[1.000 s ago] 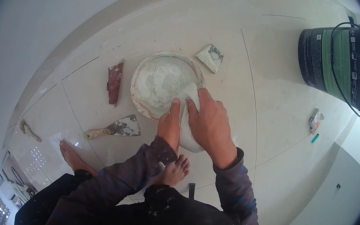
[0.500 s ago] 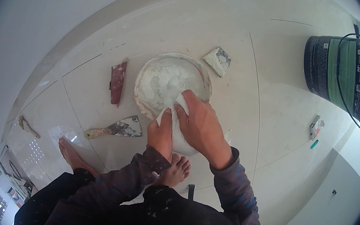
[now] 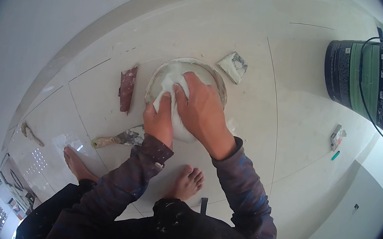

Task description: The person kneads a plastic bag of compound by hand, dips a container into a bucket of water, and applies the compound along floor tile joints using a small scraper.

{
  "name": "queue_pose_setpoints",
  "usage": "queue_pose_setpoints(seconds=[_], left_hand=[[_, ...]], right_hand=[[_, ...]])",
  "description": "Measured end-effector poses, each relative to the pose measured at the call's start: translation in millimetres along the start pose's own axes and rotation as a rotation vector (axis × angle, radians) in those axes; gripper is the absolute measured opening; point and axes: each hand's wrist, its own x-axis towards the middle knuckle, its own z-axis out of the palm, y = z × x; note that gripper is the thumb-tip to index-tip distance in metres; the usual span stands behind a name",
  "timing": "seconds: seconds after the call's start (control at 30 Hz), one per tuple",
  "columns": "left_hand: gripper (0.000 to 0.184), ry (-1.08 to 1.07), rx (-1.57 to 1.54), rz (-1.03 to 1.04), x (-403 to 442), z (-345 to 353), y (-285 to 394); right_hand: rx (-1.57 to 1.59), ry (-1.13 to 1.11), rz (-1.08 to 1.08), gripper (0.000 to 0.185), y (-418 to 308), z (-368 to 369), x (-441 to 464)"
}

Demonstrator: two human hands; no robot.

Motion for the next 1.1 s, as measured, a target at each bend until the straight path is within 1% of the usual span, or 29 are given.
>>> queue_pose_setpoints(seconds=[0.07, 0.13, 0.2, 0.3, 0.37, 0.4, 0.5, 0.53, 0.63, 0.7, 0.73, 0.77, 0.8, 0.83, 0.9, 1.03, 1.07, 1.1], left_hand=[[0.037, 0.019, -0.002, -0.015, -3, -4, -1], [0.038, 0.026, 0.009, -0.034, -6, -1, -2], [0.038, -0.037, 0.072, -0.067, -9, 10, -2], [0.038, -0.140, 0.085, -0.070, -16, 25, -7], [0.038, -0.204, 0.068, -0.084, -21, 30, -17], [0.037, -0.224, 0.082, -0.130, -24, 29, -19], [0.037, -0.245, 0.110, -0.198, -42, 21, -23], [0.037, -0.224, 0.144, -0.198, -50, 17, -22], [0.036, -0.222, 0.175, -0.328, -64, 2, -17], [0.036, -0.151, -0.028, -0.492, -75, -1, -11], [0.036, -0.125, 0.017, -0.474, -78, -5, -12], [0.036, -0.127, 0.014, -0.471, -76, -8, -13], [0.035, -0.117, 0.094, -0.399, -72, -14, -14], [0.035, -0.106, 0.174, -0.328, -68, -20, -17], [0.035, -0.070, 0.157, -0.261, -55, -28, -23], [0.036, -0.027, 0.046, -0.183, -39, -32, -22], [0.036, -0.010, 0.100, -0.218, -43, -32, -22], [0.036, -0.002, 0.129, -0.236, -49, -32, -21]], right_hand=[[0.024, -0.022, -0.008, 0.018, -1, 3, -2], [-0.033, -0.012, 0.058, 0.017, 1, -1, -8], [-0.067, 0.033, 0.120, 0.017, -1, -12, -13], [-0.111, 0.120, 0.147, 0.017, 8, -27, -24], [-0.159, 0.084, 0.187, 0.019, 10, -34, -33], [-0.185, 0.069, 0.204, 0.019, 11, -36, -39], [-0.255, 0.013, 0.222, 0.019, 9, -38, -55], [-0.268, -0.001, 0.220, 0.019, 7, -38, -59], [-0.292, -0.113, 0.266, 0.020, -5, -38, -69], [-0.272, -0.177, 0.259, 0.021, -10, -37, -70], [-0.267, -0.198, 0.256, 0.021, -11, -35, -70], [-0.219, -0.200, 0.186, 0.021, -8, -31, -69], [-0.171, -0.201, 0.118, 0.021, -5, -27, -67], [-0.174, -0.198, 0.117, 0.021, -3, -20, -65], [-0.080, -0.153, 0.027, 0.020, -4, -6, -55], [-0.067, -0.132, 0.007, 0.022, -11, 3, -44], [-0.067, -0.125, -0.004, 0.022, -12, 3, -42], [-0.073, -0.179, -0.018, 0.023, -11, 0, -45]])
